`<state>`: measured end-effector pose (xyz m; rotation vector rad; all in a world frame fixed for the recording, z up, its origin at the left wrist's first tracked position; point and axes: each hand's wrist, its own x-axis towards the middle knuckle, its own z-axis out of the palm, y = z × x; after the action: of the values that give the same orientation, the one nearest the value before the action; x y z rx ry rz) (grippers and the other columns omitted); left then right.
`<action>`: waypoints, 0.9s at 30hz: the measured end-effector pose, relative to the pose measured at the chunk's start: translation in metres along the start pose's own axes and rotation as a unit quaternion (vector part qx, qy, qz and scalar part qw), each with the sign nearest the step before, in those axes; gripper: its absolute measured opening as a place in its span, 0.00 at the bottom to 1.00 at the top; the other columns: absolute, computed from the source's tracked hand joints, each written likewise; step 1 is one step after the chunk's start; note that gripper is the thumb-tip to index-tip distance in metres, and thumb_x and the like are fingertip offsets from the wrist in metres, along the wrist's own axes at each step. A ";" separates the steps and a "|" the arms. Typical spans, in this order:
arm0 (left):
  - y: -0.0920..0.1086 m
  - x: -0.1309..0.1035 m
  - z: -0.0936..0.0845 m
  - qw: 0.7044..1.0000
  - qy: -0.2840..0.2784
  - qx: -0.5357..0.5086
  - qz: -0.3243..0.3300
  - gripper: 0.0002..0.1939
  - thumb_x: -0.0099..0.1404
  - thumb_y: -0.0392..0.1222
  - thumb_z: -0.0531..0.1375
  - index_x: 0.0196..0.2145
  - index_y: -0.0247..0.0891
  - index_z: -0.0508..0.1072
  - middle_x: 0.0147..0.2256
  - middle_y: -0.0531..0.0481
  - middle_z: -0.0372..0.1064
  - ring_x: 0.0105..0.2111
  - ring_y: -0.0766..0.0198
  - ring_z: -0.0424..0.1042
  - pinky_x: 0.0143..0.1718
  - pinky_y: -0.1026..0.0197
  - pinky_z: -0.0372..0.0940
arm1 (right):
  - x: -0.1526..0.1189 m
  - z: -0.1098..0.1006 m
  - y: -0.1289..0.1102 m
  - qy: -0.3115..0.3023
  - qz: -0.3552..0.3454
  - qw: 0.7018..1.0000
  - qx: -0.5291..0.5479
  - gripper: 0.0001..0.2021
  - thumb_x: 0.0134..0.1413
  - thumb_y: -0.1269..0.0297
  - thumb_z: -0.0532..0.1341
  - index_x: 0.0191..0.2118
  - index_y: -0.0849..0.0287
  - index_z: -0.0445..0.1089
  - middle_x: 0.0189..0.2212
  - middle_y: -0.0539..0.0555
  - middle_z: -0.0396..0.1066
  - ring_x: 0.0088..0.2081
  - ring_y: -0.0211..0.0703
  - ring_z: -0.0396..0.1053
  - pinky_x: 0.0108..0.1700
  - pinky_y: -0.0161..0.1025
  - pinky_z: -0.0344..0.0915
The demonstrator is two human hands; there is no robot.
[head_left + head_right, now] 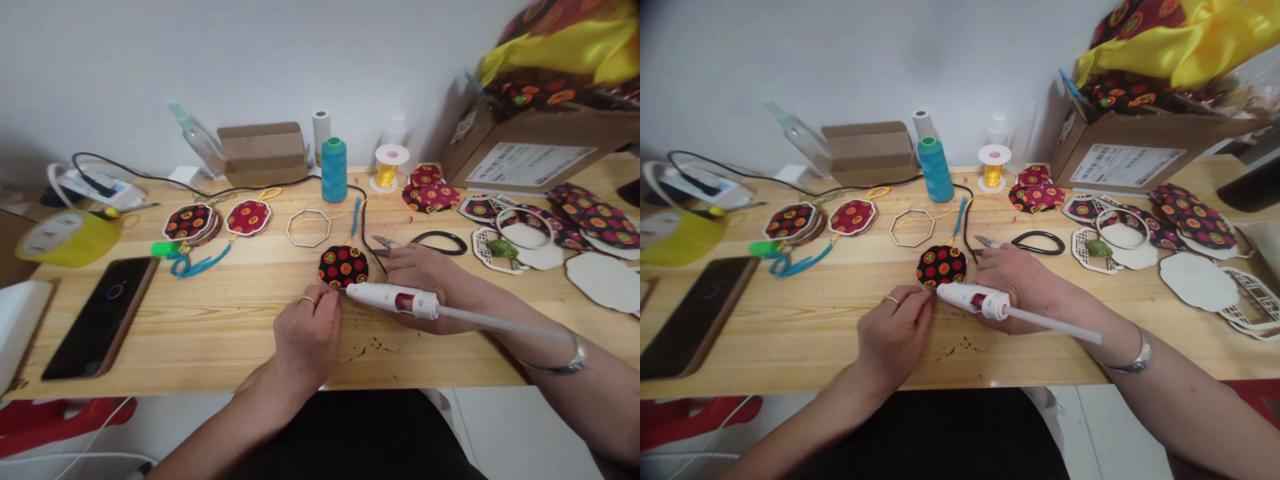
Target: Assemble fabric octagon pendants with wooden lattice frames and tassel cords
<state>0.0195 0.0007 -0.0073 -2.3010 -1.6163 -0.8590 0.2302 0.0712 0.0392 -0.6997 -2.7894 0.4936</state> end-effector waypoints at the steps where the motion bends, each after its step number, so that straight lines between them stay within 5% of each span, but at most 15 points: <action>1: 0.000 0.000 0.000 1.000 0.000 -0.001 0.001 0.07 0.62 0.31 0.56 0.32 0.36 0.74 0.31 0.49 0.75 0.27 0.65 0.73 0.25 0.64 0.64 | 0.000 0.000 0.000 0.000 0.001 1.000 0.004 0.11 0.48 0.61 0.57 0.22 0.56 0.56 0.21 0.49 0.60 0.27 0.40 0.55 0.35 0.41 0.54; 27: 0.000 0.001 0.001 1.000 -0.005 0.004 0.004 0.06 0.62 0.31 0.57 0.30 0.35 0.74 0.30 0.49 0.75 0.27 0.63 0.73 0.24 0.63 0.63 | -0.006 -0.007 0.000 -0.025 0.031 0.999 0.000 0.11 0.48 0.63 0.58 0.20 0.57 0.57 0.20 0.50 0.61 0.28 0.40 0.56 0.35 0.41 0.53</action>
<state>0.0202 0.0012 -0.0073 -2.3076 -1.6117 -0.8391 0.2375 0.0699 0.0447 -0.7875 -2.8209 0.5297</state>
